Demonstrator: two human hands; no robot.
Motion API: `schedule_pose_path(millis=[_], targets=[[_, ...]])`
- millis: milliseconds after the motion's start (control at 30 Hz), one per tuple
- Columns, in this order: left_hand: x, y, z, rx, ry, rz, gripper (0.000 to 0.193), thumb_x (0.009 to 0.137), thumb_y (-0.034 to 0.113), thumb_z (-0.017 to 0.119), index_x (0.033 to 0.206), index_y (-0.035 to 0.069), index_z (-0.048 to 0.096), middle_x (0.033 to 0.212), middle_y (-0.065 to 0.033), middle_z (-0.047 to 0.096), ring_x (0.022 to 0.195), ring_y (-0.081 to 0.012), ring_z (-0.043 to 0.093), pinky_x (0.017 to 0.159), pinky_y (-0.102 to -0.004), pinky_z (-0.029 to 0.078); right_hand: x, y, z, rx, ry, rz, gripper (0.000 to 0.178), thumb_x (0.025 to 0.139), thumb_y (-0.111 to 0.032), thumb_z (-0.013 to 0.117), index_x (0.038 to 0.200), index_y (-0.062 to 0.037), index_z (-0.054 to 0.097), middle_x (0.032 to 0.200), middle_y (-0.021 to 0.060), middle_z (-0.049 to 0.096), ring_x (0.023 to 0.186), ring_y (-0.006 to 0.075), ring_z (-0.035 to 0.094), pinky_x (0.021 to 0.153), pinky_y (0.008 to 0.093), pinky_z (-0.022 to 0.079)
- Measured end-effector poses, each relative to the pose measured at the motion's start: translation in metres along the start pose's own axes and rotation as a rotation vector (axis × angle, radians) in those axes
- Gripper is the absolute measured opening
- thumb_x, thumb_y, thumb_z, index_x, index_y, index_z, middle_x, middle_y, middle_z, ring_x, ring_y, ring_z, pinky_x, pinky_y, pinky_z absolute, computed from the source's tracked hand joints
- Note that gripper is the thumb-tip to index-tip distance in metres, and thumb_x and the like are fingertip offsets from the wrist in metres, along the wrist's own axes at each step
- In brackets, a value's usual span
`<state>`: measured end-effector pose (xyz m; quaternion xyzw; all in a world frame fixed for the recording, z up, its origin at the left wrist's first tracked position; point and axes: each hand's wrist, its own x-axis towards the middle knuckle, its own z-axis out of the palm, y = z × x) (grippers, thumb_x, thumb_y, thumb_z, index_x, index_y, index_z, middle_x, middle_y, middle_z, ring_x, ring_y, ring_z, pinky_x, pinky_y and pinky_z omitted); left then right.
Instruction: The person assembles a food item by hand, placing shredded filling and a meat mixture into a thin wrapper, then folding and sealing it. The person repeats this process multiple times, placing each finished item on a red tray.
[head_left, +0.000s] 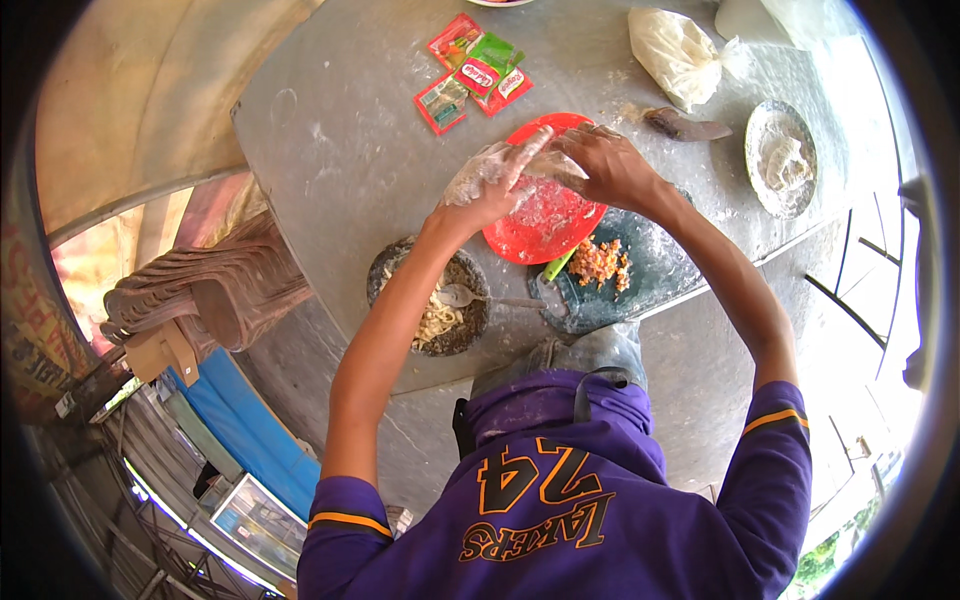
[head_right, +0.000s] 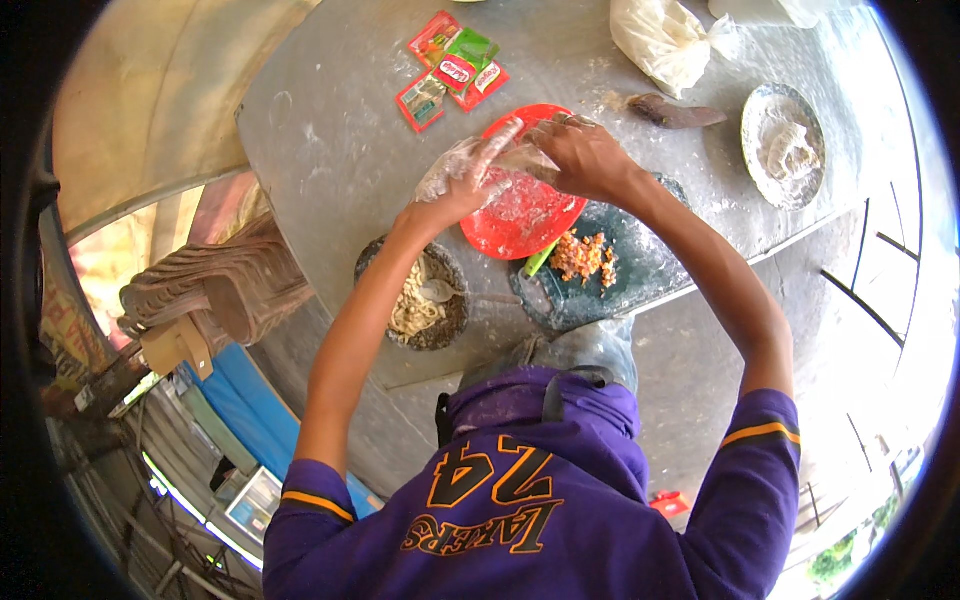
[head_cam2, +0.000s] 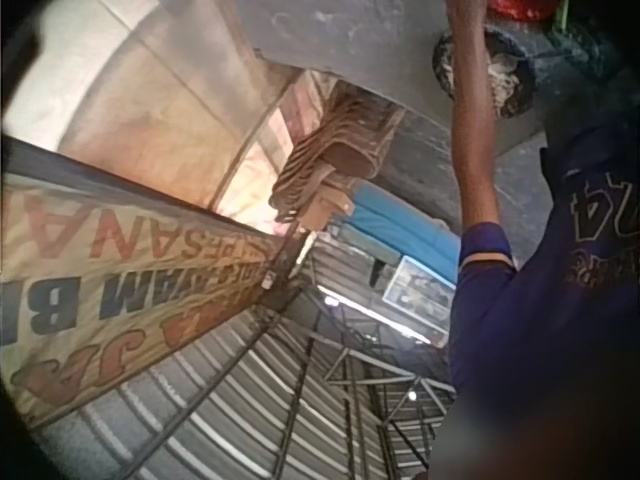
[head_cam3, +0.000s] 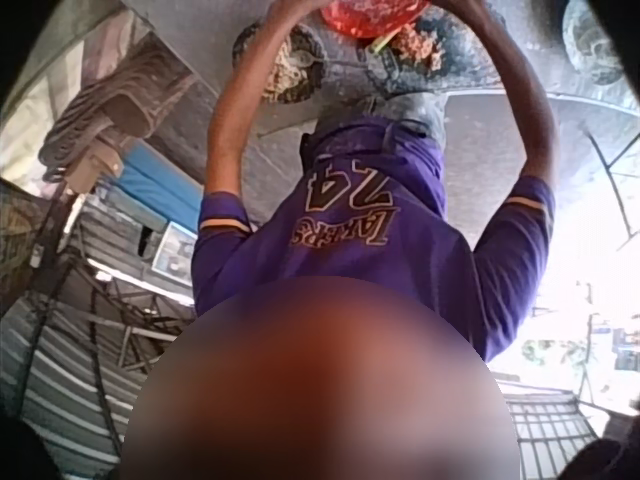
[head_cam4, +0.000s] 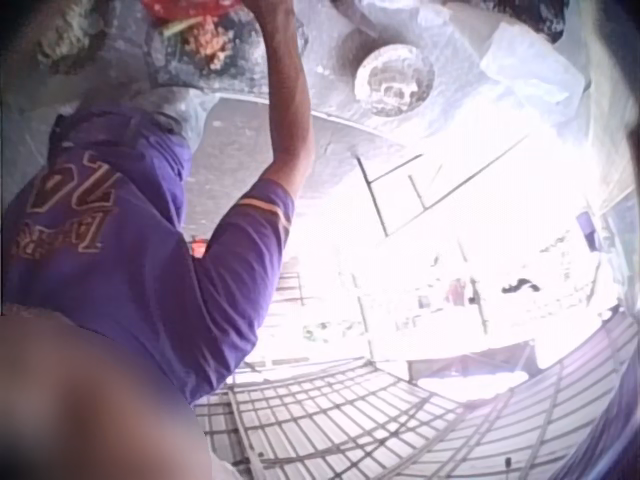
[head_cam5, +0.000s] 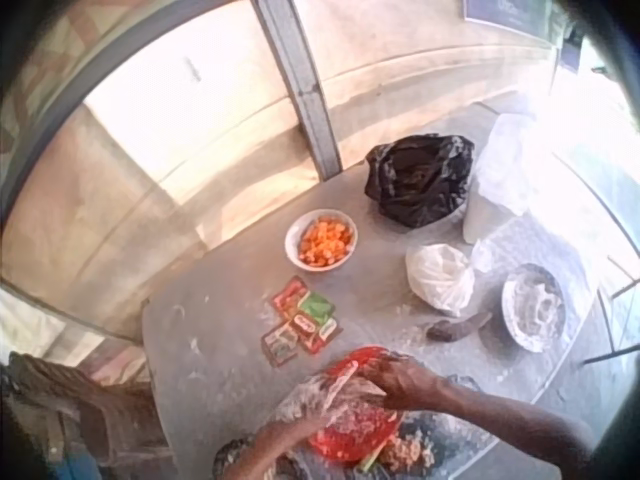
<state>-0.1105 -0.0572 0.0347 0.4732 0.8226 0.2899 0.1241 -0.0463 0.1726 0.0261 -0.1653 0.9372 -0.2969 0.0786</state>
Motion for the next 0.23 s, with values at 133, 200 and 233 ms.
schedule_pose_path(millis=[133,200,233], targets=[[0.000,-0.006,0.002,0.139,-0.215,-0.081,0.072,0.087,0.027,0.068,0.150,0.016,0.036,0.123,-0.0204,0.062,0.106,-0.0381,0.062,0.094,-0.0472,0.049,0.000,-0.002,0.006,-0.235,0.033,-0.116,0.047,0.088,-0.041,0.068,0.122,-0.0097,0.063,0.127,0.0148,0.060,0.119,0.0337,0.058,0.099,0.0445,0.050],[-0.002,-0.007,0.008,0.050,-0.122,-0.074,0.076,0.086,0.026,0.070,0.152,0.017,0.033,0.121,-0.0219,0.062,0.109,-0.0377,0.060,0.096,-0.0468,0.047,-0.004,-0.003,0.007,-0.190,0.013,-0.076,0.047,0.089,-0.041,0.067,0.125,-0.0117,0.062,0.137,0.0155,0.054,0.128,0.0345,0.051,0.106,0.0461,0.045],[-0.006,-0.008,0.011,-0.001,-0.092,-0.087,0.078,0.085,0.025,0.070,0.153,0.018,0.031,0.121,-0.0227,0.062,0.111,-0.0376,0.060,0.097,-0.0465,0.046,-0.006,-0.004,0.007,-0.193,-0.019,-0.049,0.047,0.089,-0.041,0.068,0.126,-0.0125,0.062,0.140,0.0160,0.052,0.130,0.0342,0.050,0.108,0.0465,0.042]])
